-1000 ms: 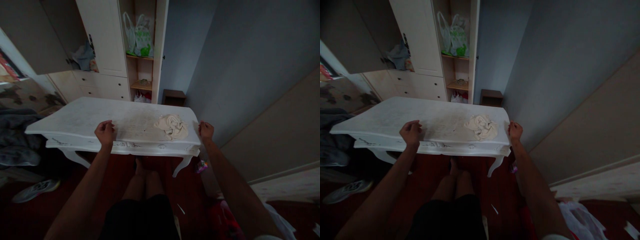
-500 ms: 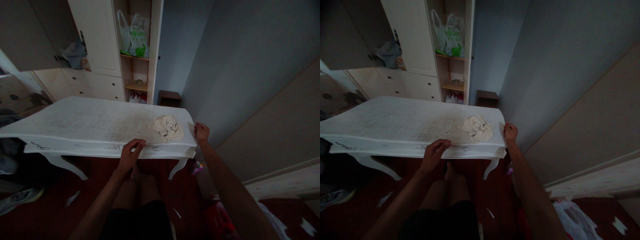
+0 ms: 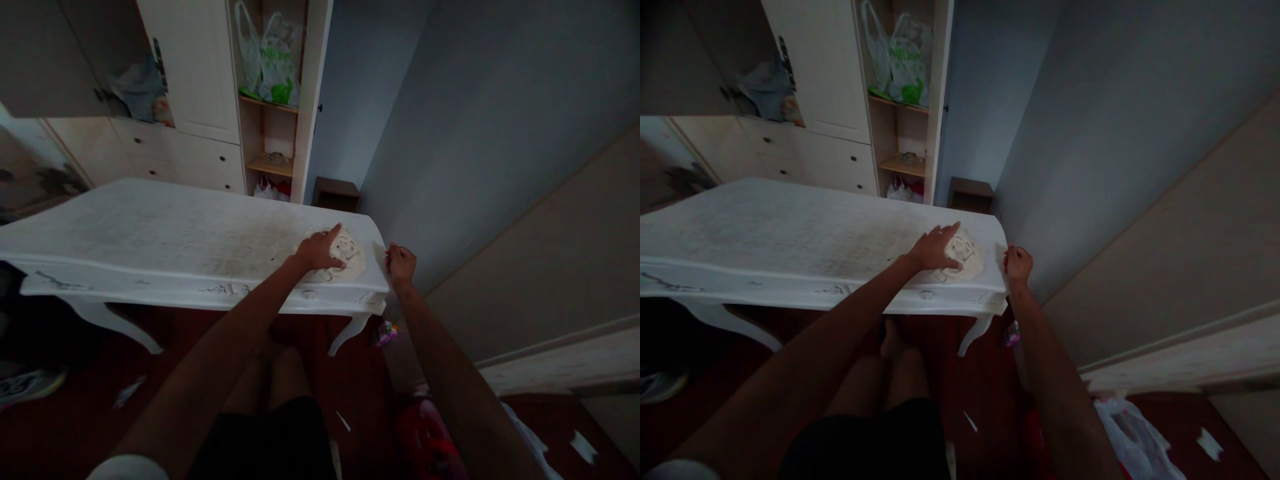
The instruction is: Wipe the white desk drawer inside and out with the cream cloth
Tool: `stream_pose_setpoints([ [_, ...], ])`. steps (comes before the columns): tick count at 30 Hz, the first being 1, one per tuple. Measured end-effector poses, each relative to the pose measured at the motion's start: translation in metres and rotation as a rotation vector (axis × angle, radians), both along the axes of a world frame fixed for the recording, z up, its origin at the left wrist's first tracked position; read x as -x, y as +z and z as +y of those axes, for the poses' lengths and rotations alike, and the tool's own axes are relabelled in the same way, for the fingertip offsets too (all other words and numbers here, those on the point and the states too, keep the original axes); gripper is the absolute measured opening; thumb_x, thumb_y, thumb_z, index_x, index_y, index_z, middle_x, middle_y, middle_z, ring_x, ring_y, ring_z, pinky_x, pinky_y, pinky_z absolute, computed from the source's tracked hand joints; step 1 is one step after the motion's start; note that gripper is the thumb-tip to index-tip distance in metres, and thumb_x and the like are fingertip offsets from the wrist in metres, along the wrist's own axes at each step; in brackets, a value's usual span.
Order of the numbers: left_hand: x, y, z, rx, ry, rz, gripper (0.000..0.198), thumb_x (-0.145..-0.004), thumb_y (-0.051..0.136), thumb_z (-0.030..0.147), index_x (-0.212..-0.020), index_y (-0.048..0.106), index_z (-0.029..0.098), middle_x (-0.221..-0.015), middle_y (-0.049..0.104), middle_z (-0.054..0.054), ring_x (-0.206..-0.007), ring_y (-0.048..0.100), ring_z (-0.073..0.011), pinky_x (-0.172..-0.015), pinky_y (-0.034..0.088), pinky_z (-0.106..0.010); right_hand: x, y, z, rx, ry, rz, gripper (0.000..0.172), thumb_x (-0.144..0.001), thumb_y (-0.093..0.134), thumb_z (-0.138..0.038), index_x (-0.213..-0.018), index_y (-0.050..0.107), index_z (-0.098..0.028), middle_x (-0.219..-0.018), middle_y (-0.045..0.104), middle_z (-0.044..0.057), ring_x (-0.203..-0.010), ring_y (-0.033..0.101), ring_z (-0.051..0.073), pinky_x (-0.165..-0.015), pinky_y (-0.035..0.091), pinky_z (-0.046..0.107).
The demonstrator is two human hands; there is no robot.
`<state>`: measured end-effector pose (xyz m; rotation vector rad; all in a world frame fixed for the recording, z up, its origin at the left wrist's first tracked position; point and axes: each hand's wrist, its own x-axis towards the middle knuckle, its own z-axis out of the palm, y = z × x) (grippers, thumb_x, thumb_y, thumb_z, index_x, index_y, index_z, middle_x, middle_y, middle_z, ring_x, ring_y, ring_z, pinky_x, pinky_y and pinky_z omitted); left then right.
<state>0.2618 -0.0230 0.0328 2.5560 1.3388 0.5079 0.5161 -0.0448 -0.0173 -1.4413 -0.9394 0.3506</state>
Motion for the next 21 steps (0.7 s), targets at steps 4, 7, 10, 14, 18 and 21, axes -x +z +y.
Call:
stream_pose_setpoints([
  [4, 0.007, -0.012, 0.002, -0.027, 0.042, -0.002, 0.095, -0.080, 0.066, 0.050, -0.156, 0.017, 0.021, -0.143, 0.052, -0.016, -0.126, 0.054, -0.0303, -0.101, 0.044, -0.039, -0.001, -0.001, 0.001, 0.017, -0.005, 0.002, 0.032, -0.083, 0.056, -0.039, -0.058, 0.056, -0.020, -0.040, 0.049, -0.007, -0.029, 0.038, 0.008, -0.031, 0.026, 0.022],
  [7, 0.027, -0.015, 0.001, -0.096, 0.079, 0.039, 0.084, -0.082, 0.064, 0.034, -0.154, 0.022, 0.024, -0.141, 0.054, -0.014, -0.121, 0.058, -0.0299, -0.098, 0.046, -0.039, -0.001, -0.001, 0.001, 0.019, -0.003, 0.000, 0.032, -0.083, 0.056, -0.039, -0.057, 0.056, -0.020, -0.040, 0.048, -0.007, -0.030, 0.038, 0.008, -0.032, 0.026, 0.022],
  [10, 0.058, -0.014, -0.001, -0.129, 0.154, 0.041, 0.083, -0.078, 0.064, 0.027, -0.152, 0.028, 0.026, -0.140, 0.054, -0.014, -0.119, 0.059, -0.0338, -0.094, 0.049, -0.042, -0.001, -0.001, 0.000, 0.000, 0.014, 0.007, 0.032, -0.082, 0.056, -0.040, -0.057, 0.055, -0.020, -0.040, 0.049, -0.006, -0.030, 0.038, 0.008, -0.032, 0.026, 0.022],
  [14, 0.113, -0.016, 0.000, -0.149, 0.295, -0.024, 0.081, -0.077, 0.065, 0.031, -0.150, 0.032, 0.025, -0.141, 0.053, -0.015, -0.121, 0.057, -0.0352, -0.095, 0.048, -0.044, -0.001, 0.000, 0.000, 0.014, 0.013, 0.008, 0.032, -0.081, 0.058, -0.043, -0.059, 0.056, -0.020, -0.041, 0.049, -0.006, -0.032, 0.038, 0.008, -0.033, 0.026, 0.022],
  [18, 0.162, -0.027, 0.004, -0.124, 0.348, -0.233, 0.077, -0.076, 0.066, 0.038, -0.145, 0.038, 0.018, -0.135, 0.057, -0.017, -0.121, 0.057, -0.0338, -0.100, 0.046, -0.043, 0.004, 0.004, -0.005, -0.006, -0.044, -0.081, 0.036, -0.084, 0.054, -0.046, -0.058, 0.054, -0.020, -0.043, 0.048, -0.005, -0.035, 0.039, 0.009, -0.037, 0.028, 0.023],
  [21, 0.177, -0.036, 0.006, -0.073, 0.311, -0.431, 0.069, -0.073, 0.067, 0.048, -0.132, 0.048, 0.017, -0.126, 0.063, -0.013, -0.115, 0.060, -0.0305, -0.097, 0.047, -0.039, 0.016, 0.005, -0.016, -0.112, -0.069, -0.375, 0.040, -0.086, 0.053, -0.047, -0.055, 0.051, -0.021, -0.047, 0.048, -0.004, -0.044, 0.042, 0.010, -0.048, 0.034, 0.024],
])
